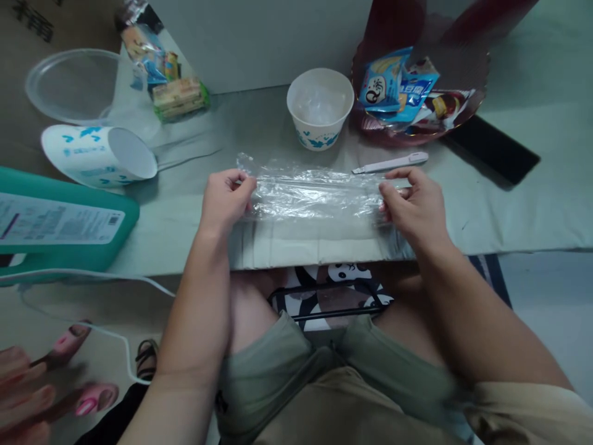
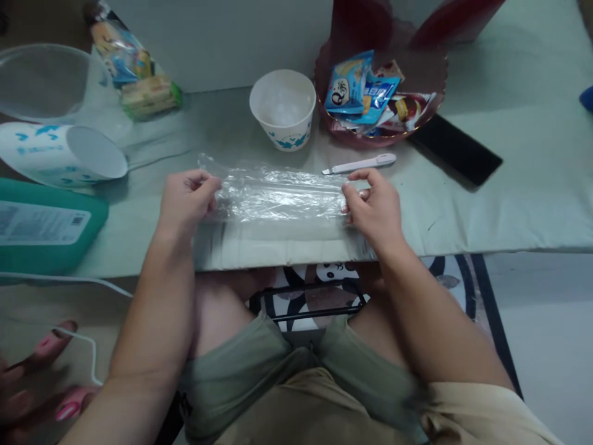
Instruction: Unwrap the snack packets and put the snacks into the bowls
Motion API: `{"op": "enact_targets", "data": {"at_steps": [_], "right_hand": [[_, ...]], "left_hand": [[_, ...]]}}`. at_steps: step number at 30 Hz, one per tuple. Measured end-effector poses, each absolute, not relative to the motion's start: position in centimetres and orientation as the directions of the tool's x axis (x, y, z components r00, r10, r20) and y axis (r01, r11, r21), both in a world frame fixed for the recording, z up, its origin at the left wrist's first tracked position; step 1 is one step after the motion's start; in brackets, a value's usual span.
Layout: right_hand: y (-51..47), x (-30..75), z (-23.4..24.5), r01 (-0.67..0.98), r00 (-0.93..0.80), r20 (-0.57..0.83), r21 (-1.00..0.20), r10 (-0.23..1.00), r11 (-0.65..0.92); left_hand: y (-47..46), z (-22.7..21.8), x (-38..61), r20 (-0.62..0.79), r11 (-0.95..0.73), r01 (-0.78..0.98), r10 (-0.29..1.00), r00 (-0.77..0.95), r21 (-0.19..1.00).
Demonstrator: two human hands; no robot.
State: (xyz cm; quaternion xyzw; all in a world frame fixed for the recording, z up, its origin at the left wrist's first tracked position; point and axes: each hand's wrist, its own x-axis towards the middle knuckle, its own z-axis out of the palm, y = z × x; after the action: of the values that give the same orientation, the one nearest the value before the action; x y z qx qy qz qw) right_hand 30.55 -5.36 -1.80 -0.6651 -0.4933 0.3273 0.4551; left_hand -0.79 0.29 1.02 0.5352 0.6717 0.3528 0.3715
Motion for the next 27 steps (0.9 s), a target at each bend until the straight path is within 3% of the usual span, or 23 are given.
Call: {"op": "enact_targets", "data": {"at_steps": [4, 7, 10, 12, 15, 18, 20, 22, 24, 27], "right_hand": [[-5.1, 30.7, -2.5, 0.598, 0.269, 0.134, -0.799, 0.954, -0.057], [-5.5, 30.0, -1.5, 0.816, 0.173, 0.281, -0.577, 0.944, 0.023], [-6.5, 28.5, -0.2, 0.919, -0.010, 0.390, -0.358, 0.921, 0.162], [-7.5, 27.4, 0.3, 0.923, -0.191, 0.335, -0.258, 0.923, 0.285], [-9.5, 26.0, 1.1, 0.861, -0.468, 0.115, -0.162, 0.876, 0.482], [-11.5, 25.3, 2.6, 0.780, -0.593, 0.036, -0.222, 0.804, 0.585], [-12.2, 25.5, 3.6, 0.726, -0.592, 0.131, -0.342, 0.795, 0.597], [-12.0, 26.2, 4.0, 0.707, -0.479, 0.271, -0.444, 0.835, 0.550], [-11.3, 26.8, 3.7, 0.695, -0.337, 0.316, -0.552, 0.887, 0.461], [-9.8, 27.1, 2.4, 0.592, -0.286, 0.112, -0.760, 0.952, 0.267]], "left_hand": [[0.3, 0.1, -1.7, -0.090, 0.180, 0.557, 0.978, -0.186, 0.811], [1.0, -0.7, -1.7, 0.051, 0.110, 0.633, 0.972, -0.231, 0.766], [1.5, -1.0, -1.2, 0.117, 0.023, 0.641, 0.978, -0.175, 0.768], [1.6, -0.9, -0.8, 0.069, -0.006, 0.598, 0.994, -0.083, 0.802], [1.2, -0.6, -0.3, 0.000, -0.024, 0.502, 0.999, 0.047, 0.864], [0.8, -0.3, -0.2, 0.016, -0.063, 0.354, 0.991, 0.133, 0.933], [0.7, -0.3, -0.3, 0.020, -0.069, 0.225, 0.977, 0.214, 0.972], [0.5, -0.2, -0.3, -0.005, -0.033, 0.113, 0.947, 0.322, 0.993], [0.3, -0.2, 0.0, -0.042, 0.022, 0.052, 0.905, 0.424, 0.998], [-0.2, 0.2, 1.2, -0.100, 0.092, 0.042, 0.832, 0.546, 0.995]]}}
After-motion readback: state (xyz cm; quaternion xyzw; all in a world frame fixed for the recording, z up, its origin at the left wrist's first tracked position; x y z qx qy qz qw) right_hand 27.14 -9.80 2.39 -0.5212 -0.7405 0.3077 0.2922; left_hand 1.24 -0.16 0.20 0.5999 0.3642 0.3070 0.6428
